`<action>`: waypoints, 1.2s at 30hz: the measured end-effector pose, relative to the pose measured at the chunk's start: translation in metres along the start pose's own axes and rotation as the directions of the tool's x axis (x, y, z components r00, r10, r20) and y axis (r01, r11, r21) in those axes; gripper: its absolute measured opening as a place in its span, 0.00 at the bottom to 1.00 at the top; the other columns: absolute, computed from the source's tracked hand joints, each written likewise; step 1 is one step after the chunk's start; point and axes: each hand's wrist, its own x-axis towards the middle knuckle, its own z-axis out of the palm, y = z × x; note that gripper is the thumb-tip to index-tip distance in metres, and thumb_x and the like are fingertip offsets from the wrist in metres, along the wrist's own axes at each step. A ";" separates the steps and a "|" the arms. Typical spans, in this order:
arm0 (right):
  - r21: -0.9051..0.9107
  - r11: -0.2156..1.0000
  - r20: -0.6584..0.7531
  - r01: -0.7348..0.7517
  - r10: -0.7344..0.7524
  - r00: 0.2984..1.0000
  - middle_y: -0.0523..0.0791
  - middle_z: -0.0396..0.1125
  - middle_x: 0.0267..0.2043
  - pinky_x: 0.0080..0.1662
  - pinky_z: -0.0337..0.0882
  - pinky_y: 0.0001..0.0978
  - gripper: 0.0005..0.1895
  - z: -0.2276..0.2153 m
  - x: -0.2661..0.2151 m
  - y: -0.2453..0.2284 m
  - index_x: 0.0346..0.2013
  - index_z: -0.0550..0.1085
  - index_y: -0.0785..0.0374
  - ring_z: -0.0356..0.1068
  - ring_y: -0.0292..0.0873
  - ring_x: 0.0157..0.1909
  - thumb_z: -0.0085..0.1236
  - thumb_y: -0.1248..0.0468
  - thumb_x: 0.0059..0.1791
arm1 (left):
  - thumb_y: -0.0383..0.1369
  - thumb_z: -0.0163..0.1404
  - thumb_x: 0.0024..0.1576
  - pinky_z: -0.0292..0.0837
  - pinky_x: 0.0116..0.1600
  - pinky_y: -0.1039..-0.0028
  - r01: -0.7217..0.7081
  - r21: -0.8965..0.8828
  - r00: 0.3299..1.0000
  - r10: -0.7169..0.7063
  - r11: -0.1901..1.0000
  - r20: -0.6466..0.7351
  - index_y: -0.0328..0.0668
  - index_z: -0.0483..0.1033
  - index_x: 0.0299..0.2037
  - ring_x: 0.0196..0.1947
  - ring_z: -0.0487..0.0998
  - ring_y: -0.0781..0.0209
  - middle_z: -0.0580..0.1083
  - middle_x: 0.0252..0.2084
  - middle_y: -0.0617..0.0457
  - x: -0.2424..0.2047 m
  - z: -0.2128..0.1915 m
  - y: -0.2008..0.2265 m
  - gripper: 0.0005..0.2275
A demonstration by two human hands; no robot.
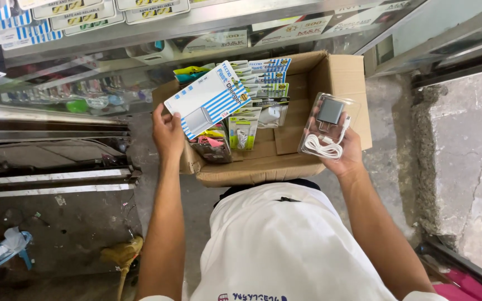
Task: Organizing and checking phone chargers in a storage box.
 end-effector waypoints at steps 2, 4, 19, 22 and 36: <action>-0.024 1.000 -0.004 -0.014 0.014 1.000 0.45 0.69 0.60 0.64 0.68 0.50 0.27 0.000 0.005 0.005 0.69 0.67 0.57 0.70 0.46 0.58 0.47 0.48 0.58 | 0.30 0.54 0.63 0.77 0.46 0.71 0.022 0.016 1.000 -0.022 1.000 0.001 0.35 0.61 0.67 0.41 0.81 0.62 0.78 0.44 0.48 -0.006 -0.002 0.014 0.24; -0.047 0.998 -0.010 -0.034 0.034 0.999 0.45 0.69 0.60 0.63 0.68 0.51 0.28 0.001 0.008 0.009 0.69 0.67 0.58 0.70 0.46 0.58 0.46 0.48 0.58 | 0.30 0.54 0.62 0.77 0.45 0.71 0.048 0.035 0.999 -0.048 0.998 -0.001 0.36 0.60 0.68 0.40 0.81 0.62 0.78 0.45 0.48 -0.012 -0.003 0.021 0.25; -0.120 0.970 0.090 -0.210 0.221 0.971 0.49 0.67 0.64 0.65 0.67 0.54 0.29 0.014 0.019 0.045 0.69 0.64 0.63 0.70 0.46 0.59 0.40 0.48 0.60 | 0.24 0.52 0.61 0.76 0.57 0.64 -0.306 0.022 0.948 0.303 0.952 0.100 0.40 0.75 0.55 0.52 0.78 0.54 0.76 0.51 0.47 -0.105 0.024 0.179 0.12; -0.167 0.955 0.107 -0.246 0.266 0.958 0.50 0.66 0.64 0.65 0.68 0.53 0.30 0.005 0.022 0.052 0.70 0.64 0.63 0.70 0.46 0.59 0.41 0.47 0.59 | 0.26 0.57 0.59 0.72 0.62 0.62 -0.519 -0.029 0.807 0.501 0.854 0.312 0.42 0.75 0.56 0.58 0.75 0.50 0.75 0.54 0.47 -0.118 0.042 0.205 0.15; -0.239 0.930 -0.039 -0.278 0.277 0.960 0.59 0.71 0.52 0.54 0.75 0.47 0.42 -0.001 0.014 0.060 0.61 0.69 0.66 0.75 0.54 0.51 0.43 0.32 0.53 | 0.34 0.64 0.49 0.70 0.56 0.56 -0.640 0.175 0.700 0.475 0.748 0.533 0.40 0.71 0.55 0.55 0.73 0.46 0.70 0.54 0.47 -0.113 0.073 0.209 0.24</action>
